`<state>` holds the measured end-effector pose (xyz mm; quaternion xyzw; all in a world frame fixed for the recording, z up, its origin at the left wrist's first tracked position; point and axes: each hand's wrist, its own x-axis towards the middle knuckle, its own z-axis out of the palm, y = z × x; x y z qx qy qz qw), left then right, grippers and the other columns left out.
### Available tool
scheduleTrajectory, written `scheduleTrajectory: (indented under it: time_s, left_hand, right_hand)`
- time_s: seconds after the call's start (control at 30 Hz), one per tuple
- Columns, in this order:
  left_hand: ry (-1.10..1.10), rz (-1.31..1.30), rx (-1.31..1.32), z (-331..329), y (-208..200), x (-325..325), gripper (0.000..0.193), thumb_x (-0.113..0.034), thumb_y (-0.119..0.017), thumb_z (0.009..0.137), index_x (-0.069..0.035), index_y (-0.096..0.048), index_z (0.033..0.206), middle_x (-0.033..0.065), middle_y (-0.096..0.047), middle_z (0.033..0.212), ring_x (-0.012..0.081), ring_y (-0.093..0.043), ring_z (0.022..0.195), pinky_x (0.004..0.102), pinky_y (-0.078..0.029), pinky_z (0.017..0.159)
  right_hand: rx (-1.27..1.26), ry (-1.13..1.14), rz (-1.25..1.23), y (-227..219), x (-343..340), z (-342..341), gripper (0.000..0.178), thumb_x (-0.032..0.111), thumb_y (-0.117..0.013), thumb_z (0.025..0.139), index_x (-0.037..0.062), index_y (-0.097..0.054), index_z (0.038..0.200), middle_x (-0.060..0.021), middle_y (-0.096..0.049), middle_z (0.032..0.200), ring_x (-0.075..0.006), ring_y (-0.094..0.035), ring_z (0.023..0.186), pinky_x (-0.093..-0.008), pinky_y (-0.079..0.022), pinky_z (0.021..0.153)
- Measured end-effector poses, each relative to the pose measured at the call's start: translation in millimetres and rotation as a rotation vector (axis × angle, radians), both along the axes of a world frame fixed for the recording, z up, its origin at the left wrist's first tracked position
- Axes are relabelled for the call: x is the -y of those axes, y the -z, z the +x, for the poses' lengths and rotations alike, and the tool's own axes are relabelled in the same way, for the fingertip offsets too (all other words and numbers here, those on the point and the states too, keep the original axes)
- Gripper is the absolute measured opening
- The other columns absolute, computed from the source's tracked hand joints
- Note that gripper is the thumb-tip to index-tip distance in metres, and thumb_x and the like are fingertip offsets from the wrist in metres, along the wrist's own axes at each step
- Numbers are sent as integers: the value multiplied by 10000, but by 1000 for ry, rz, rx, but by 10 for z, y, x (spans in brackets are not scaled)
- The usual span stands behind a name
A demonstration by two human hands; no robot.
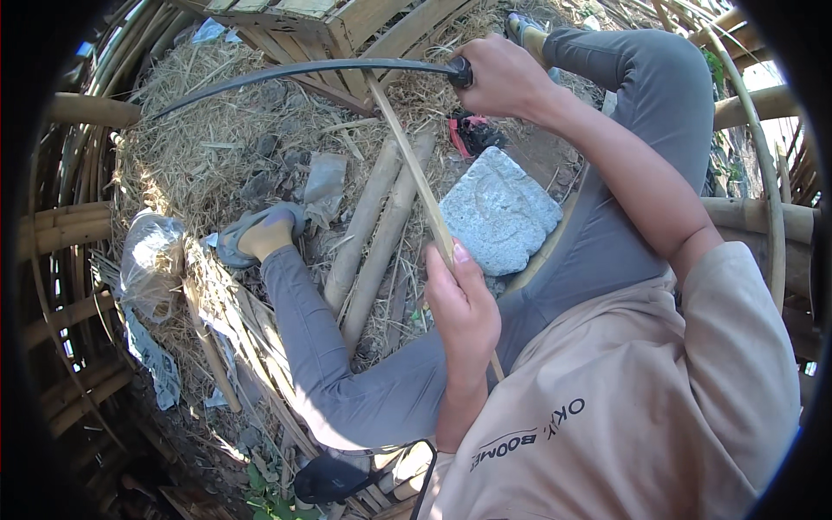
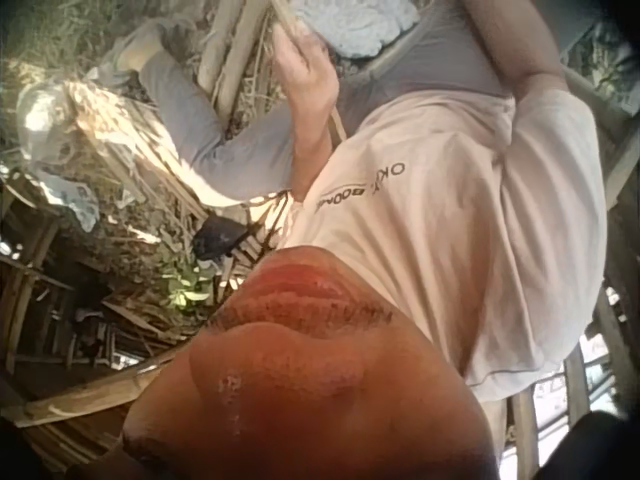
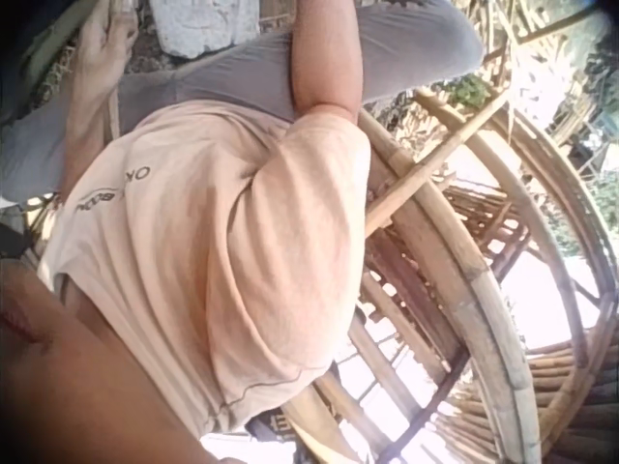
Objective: The person scrapes and whittles a thin wooden stick using a large curved knife.
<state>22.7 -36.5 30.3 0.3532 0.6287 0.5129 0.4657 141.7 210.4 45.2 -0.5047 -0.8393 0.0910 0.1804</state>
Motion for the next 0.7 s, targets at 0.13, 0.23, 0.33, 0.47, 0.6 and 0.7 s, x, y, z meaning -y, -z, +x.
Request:
scheduleTrajectory:
  time_s: [0.13,0.23,0.33,0.47,0.6,0.7]
  left_hand:
    - [30,-5,-12,26,87,-61,238,-200,-417,1067,9,-506,999,29,-454,646,107,-443,580,315,-372,542]
    - [22,-47,22,-45,172,-36,253,-212,-417,1068,11,-508,988,52,-470,653,114,-442,580,325,-371,544]
    - [-55,-81,-68,-126,184,-77,277,-215,-421,1063,38,-511,994,110,-506,643,205,-483,548,392,-380,544]
    - [-87,-59,-310,-78,161,-83,275,-197,-422,1052,60,-510,1009,185,-530,649,322,-528,553,448,-385,553]
    - [-110,-47,-424,-40,103,-111,280,-191,-426,1044,77,-507,1026,243,-539,668,403,-543,575,489,-377,564]
    - [-94,-53,-344,-104,256,-108,303,-229,-411,1056,54,-513,1032,217,-569,707,367,-551,573,467,-383,551]
  right_hand:
    - [-170,-148,-48,112,206,110,187,142,-655,680,-8,-703,782,-211,-627,652,-384,-657,688,-455,-529,663]
    - [16,-277,-190,47,503,-21,192,138,-653,664,3,-713,788,-197,-617,636,-381,-653,681,-457,-521,647]
    - [65,-337,-206,54,712,-176,179,124,-649,616,14,-701,747,-184,-634,652,-385,-664,691,-470,-541,659]
    - [137,-379,-329,32,804,-237,157,112,-650,583,-6,-662,686,-196,-658,696,-396,-677,700,-474,-560,661]
    - [158,-367,-345,-33,819,-227,164,116,-657,576,-13,-654,678,-215,-651,694,-394,-675,689,-471,-557,644]
    - [139,-390,-294,-8,845,-230,169,124,-660,580,-9,-659,685,-215,-650,691,-393,-675,687,-472,-553,634]
